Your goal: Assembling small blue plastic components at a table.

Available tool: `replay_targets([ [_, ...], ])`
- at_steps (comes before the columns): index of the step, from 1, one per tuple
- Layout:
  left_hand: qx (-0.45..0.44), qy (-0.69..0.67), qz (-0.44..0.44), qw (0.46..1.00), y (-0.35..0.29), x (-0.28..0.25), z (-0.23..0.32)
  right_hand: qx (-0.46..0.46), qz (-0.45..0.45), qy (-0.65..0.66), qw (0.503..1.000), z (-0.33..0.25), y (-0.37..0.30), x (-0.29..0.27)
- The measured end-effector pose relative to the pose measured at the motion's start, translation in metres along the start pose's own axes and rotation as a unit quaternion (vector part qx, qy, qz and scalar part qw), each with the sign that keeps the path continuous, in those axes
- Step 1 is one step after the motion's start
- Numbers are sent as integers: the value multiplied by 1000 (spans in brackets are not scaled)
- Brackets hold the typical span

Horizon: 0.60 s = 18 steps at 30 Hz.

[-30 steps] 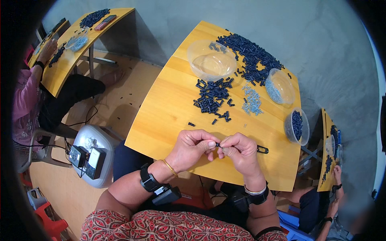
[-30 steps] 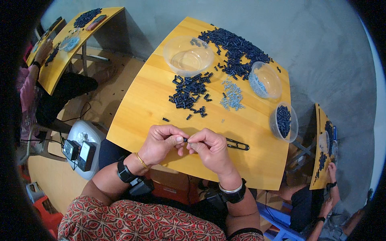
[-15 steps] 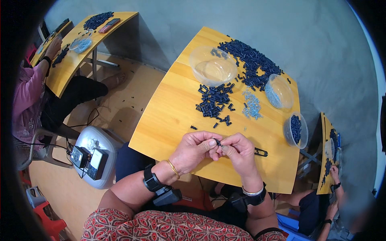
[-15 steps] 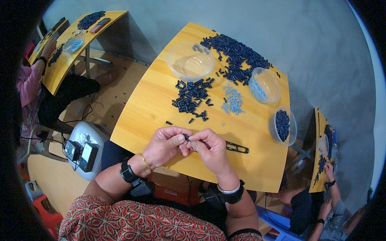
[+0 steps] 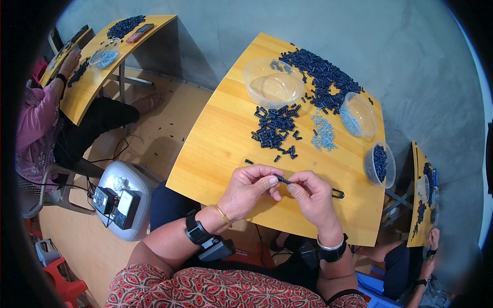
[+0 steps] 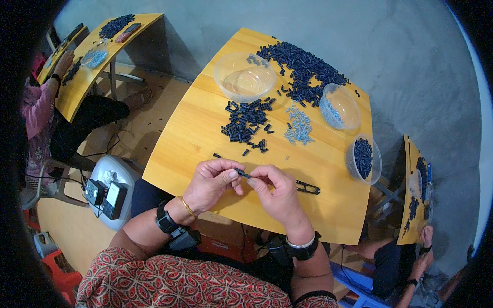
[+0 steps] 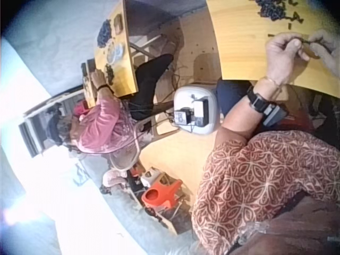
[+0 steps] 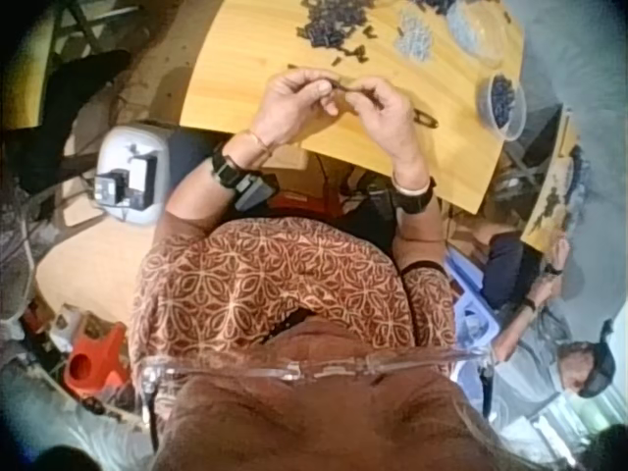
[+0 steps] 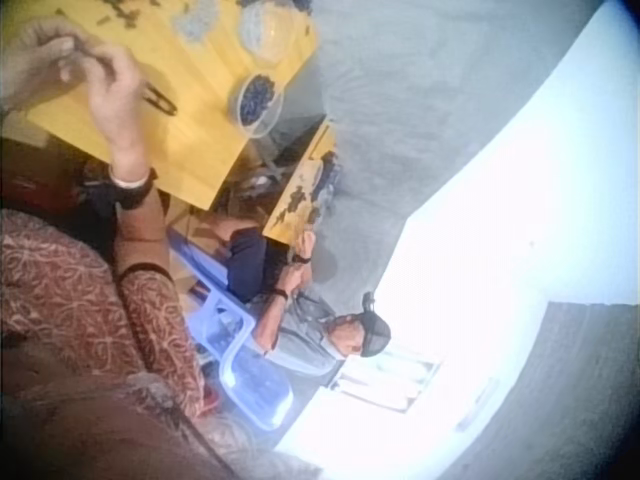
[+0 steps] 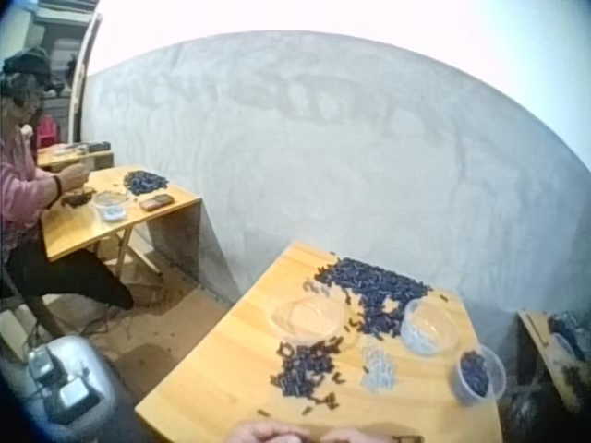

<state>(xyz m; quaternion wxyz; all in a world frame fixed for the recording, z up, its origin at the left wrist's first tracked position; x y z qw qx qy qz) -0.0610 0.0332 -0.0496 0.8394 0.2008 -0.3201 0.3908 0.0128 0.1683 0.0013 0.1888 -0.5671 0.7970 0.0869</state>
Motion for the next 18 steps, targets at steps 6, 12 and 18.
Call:
replay_targets([
  [6,-11,18,-10,1000,-1,2,2,-12,5,-22,1000,1,-1,3],
  [12,58,241,-89,965,2,2,11,-89,11,-114,989,-2,-2,9],
  [18,240,519,-204,795,2,7,8,-150,32,-233,960,14,-2,13],
])
Point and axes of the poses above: each hand's wrist, its own y-axis towards the middle knuckle, its own x-axis out of the palm, z = x × y, the point moved 2 cm from there along y, towards the middle knuckle, and after that the axes turned 14 degrees about x, right-handed, at the moved point
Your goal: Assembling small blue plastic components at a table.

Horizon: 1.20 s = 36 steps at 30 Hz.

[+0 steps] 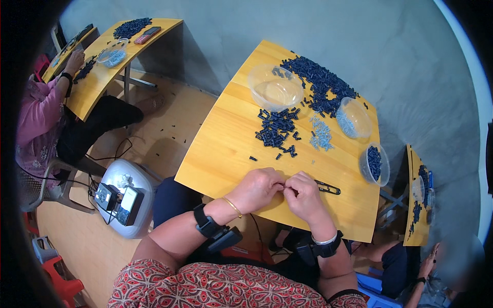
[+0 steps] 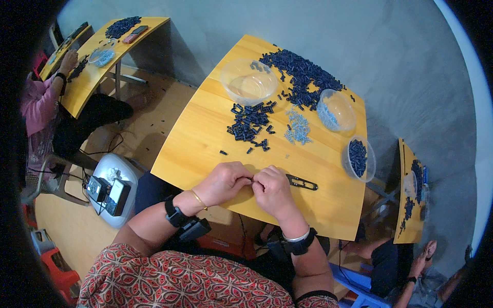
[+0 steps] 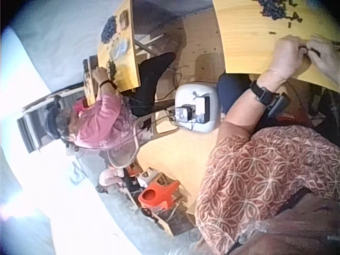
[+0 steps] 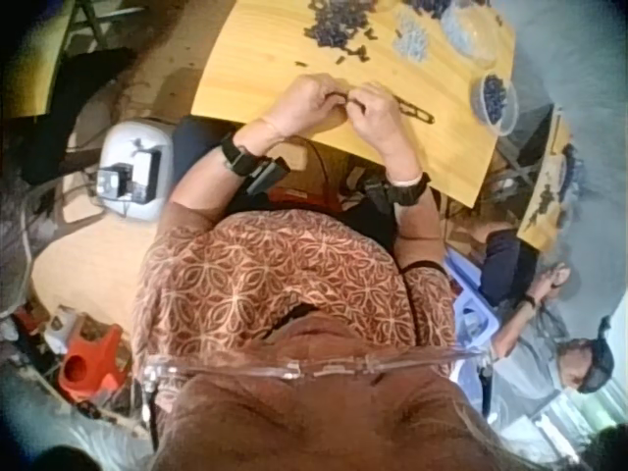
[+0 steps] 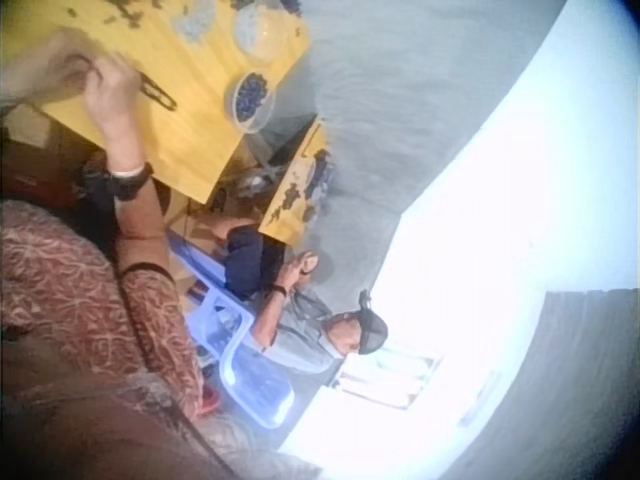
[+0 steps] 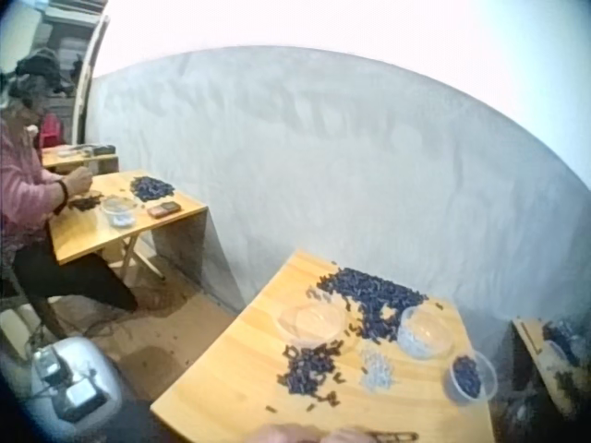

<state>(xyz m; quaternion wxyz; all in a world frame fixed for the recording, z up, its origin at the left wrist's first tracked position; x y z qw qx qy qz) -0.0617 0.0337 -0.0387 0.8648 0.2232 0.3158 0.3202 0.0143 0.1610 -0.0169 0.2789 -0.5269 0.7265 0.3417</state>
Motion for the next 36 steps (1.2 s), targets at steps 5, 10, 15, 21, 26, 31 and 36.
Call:
replay_targets([
  [5,17,63,-20,998,-1,5,2,-8,46,-31,998,2,-7,5],
  [10,11,89,-46,995,-3,6,1,91,-31,59,994,5,-10,-7],
  [15,36,108,-39,993,-1,4,7,107,170,-31,979,-8,15,4],
  [21,45,120,-33,991,-1,5,9,49,149,-70,985,-4,11,21],
  [26,42,120,-35,991,-2,9,6,24,140,-68,987,0,11,23],
  [31,33,124,-18,992,-3,11,3,52,128,-99,985,4,12,28],
  [36,36,117,-23,992,-1,9,-3,73,114,-121,983,3,16,27],
])
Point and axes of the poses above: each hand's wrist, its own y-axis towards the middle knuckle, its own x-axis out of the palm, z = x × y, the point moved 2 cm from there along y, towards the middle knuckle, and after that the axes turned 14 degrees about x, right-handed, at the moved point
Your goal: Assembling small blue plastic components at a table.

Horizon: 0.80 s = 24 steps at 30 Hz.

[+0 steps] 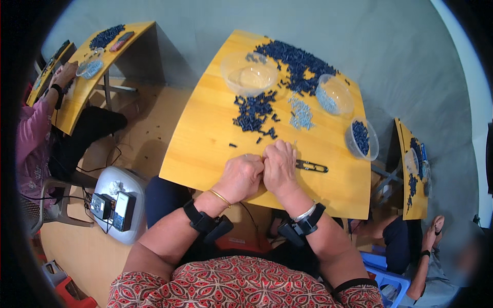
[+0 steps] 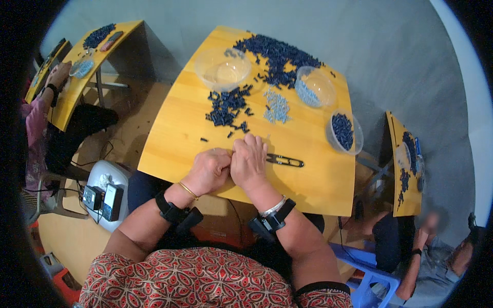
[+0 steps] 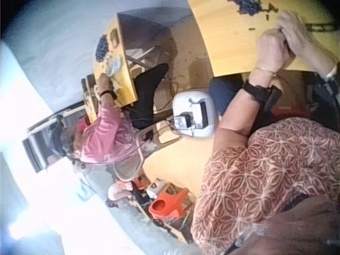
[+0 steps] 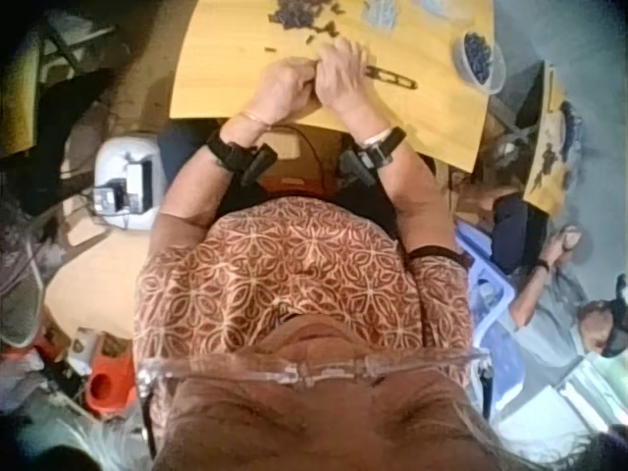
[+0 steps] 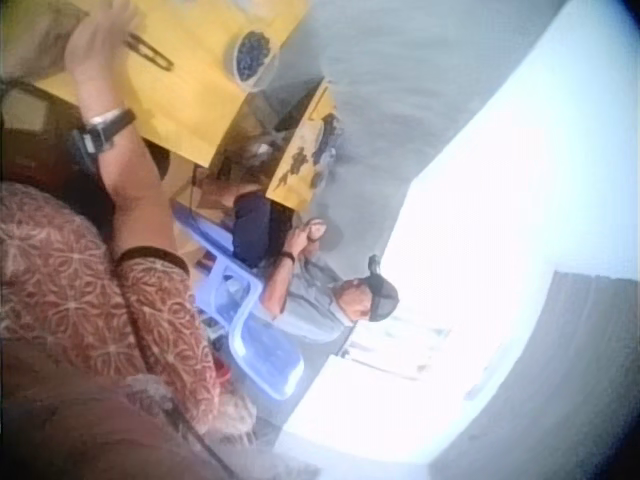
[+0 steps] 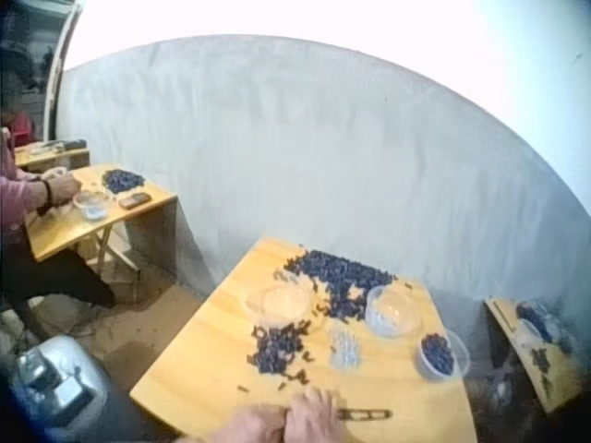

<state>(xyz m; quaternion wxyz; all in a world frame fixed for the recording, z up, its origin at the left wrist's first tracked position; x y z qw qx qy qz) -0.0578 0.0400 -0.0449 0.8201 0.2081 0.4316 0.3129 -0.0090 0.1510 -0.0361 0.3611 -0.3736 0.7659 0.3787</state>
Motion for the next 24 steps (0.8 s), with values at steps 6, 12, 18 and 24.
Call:
replay_targets([
  [6,13,33,5,999,2,-2,2,-10,25,-17,1000,-1,0,-3],
  [12,-44,-111,37,992,-3,-2,-7,34,39,181,982,13,-1,-2],
  [18,-262,-558,147,774,-1,-55,25,76,6,303,950,-35,-42,-67],
  [24,-220,-658,181,697,-8,-60,70,-29,78,242,967,-79,-61,-95],
])
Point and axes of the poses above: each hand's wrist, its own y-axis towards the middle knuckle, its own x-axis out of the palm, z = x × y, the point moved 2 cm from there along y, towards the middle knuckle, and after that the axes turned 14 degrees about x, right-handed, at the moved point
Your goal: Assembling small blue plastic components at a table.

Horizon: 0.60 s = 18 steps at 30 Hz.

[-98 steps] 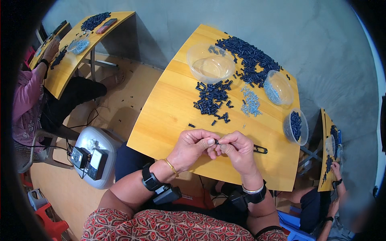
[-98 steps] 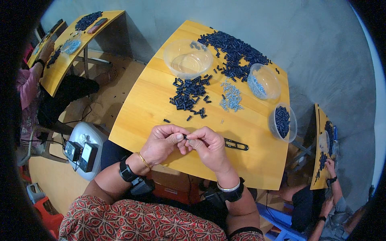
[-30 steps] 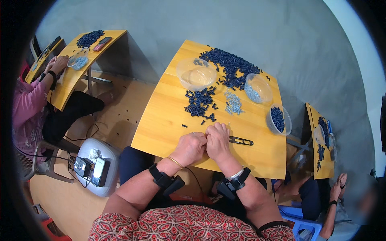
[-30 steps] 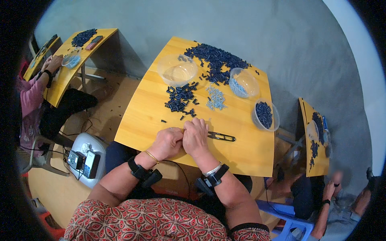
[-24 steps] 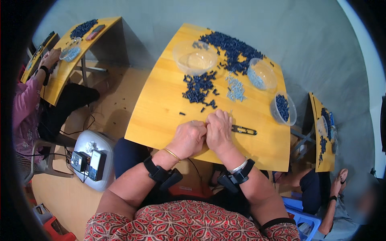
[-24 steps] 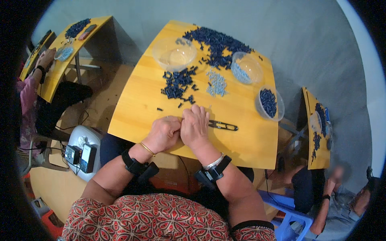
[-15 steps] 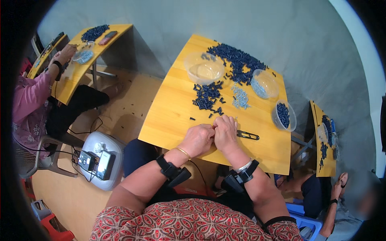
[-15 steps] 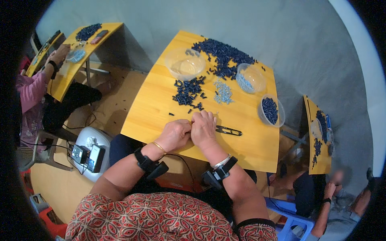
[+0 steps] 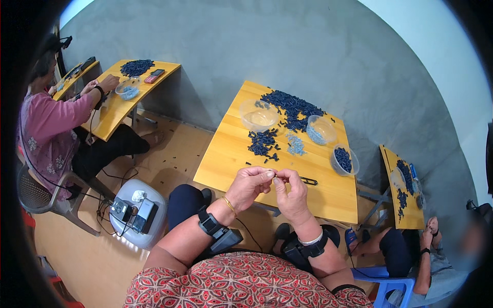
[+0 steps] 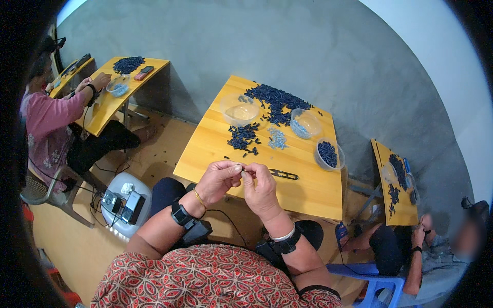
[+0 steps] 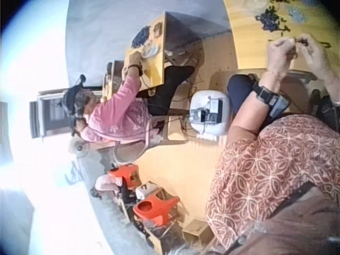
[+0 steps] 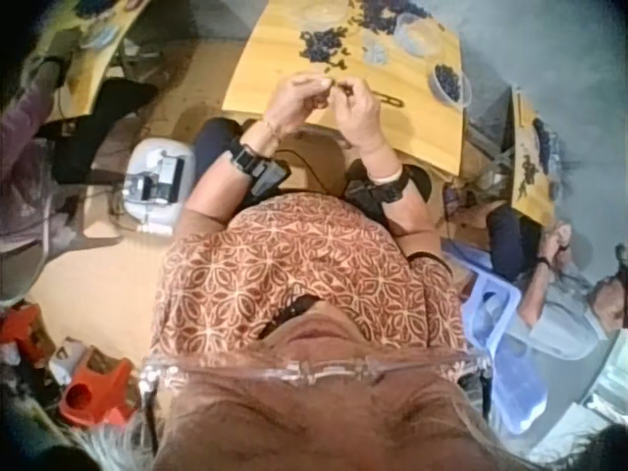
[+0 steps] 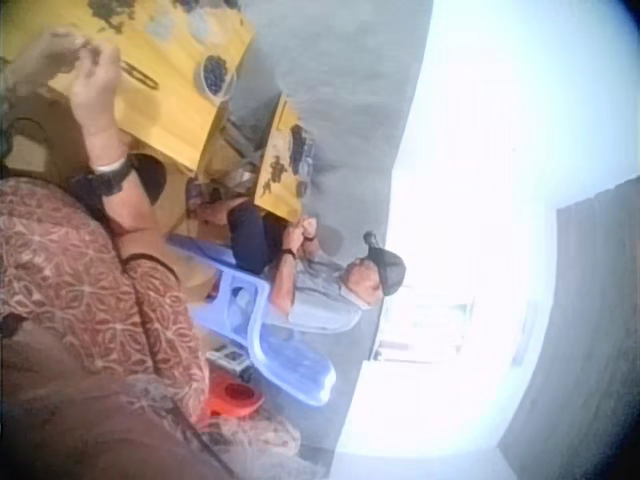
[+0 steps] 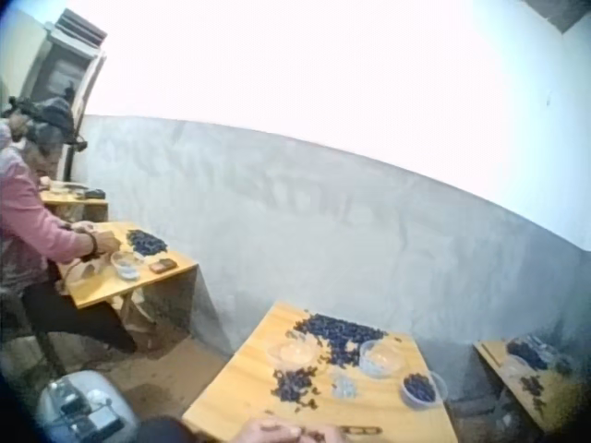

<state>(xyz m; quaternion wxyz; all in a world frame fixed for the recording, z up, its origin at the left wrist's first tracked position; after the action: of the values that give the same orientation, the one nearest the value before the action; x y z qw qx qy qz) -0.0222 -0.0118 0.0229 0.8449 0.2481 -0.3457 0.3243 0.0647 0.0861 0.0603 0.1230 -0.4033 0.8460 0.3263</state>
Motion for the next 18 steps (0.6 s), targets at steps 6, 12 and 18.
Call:
replay_targets([
  [6,-24,-35,-37,998,-11,15,1,-50,23,-45,997,-5,-6,-14],
  [12,-28,-9,-57,998,-13,19,4,61,-53,92,992,10,-7,-19],
  [18,24,74,-59,995,-13,19,0,206,-145,340,906,23,-5,-17],
])
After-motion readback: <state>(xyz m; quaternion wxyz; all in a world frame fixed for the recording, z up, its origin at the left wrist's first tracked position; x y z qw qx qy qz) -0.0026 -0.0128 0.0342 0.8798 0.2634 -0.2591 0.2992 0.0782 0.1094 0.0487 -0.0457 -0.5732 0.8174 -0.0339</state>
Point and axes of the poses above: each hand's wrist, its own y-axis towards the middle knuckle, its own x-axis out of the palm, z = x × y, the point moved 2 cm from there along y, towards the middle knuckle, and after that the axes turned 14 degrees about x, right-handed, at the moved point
